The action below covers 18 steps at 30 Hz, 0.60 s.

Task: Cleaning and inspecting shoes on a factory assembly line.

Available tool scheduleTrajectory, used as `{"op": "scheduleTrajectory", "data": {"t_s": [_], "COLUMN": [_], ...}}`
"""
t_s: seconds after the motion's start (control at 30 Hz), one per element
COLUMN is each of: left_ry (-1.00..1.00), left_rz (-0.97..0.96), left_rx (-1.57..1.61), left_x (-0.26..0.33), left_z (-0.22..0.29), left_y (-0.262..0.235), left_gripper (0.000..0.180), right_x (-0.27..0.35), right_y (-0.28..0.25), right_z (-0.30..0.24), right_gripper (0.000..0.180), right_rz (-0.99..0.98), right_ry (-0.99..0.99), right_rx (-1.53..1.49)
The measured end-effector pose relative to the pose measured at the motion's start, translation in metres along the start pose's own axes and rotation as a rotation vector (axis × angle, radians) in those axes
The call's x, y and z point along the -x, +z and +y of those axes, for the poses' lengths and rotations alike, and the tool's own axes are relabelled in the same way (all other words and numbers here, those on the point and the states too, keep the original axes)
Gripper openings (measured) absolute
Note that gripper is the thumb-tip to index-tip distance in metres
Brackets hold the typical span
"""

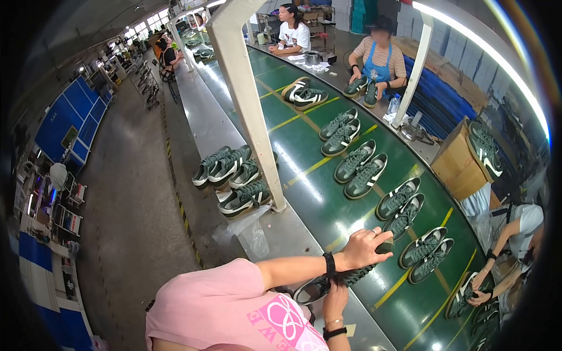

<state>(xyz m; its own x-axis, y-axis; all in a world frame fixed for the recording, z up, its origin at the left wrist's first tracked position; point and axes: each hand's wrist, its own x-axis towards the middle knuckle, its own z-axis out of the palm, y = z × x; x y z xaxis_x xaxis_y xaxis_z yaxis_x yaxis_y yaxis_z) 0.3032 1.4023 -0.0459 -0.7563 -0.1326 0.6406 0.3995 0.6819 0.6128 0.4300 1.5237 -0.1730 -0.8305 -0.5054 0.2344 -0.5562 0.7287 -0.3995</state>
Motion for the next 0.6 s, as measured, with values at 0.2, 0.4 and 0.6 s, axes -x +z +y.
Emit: {"op": "scheduleTrajectory", "data": {"t_s": [0.2, 0.4, 0.6], "left_ry": [0.021, -0.271, -0.613], "left_rz": [-0.002, -0.086, -0.207], "left_rx": [-0.015, 0.103, 0.165], "left_x": [0.0, -0.019, -0.021], "left_z": [0.004, -0.026, -0.138], "left_y": [0.004, -0.024, -0.039], "left_gripper": [0.053, 0.045, 0.049], "right_x": [-0.005, 0.048, 0.126], "right_y": [0.002, -0.022, -0.081], "right_z": [-0.007, -0.002, 0.059], "right_gripper": [0.028, 0.028, 0.034], "right_rz": [-0.02, 0.185, 0.636], "right_ry": [0.103, 0.13, 0.371], "right_rx": [0.023, -0.245, 0.06]}}
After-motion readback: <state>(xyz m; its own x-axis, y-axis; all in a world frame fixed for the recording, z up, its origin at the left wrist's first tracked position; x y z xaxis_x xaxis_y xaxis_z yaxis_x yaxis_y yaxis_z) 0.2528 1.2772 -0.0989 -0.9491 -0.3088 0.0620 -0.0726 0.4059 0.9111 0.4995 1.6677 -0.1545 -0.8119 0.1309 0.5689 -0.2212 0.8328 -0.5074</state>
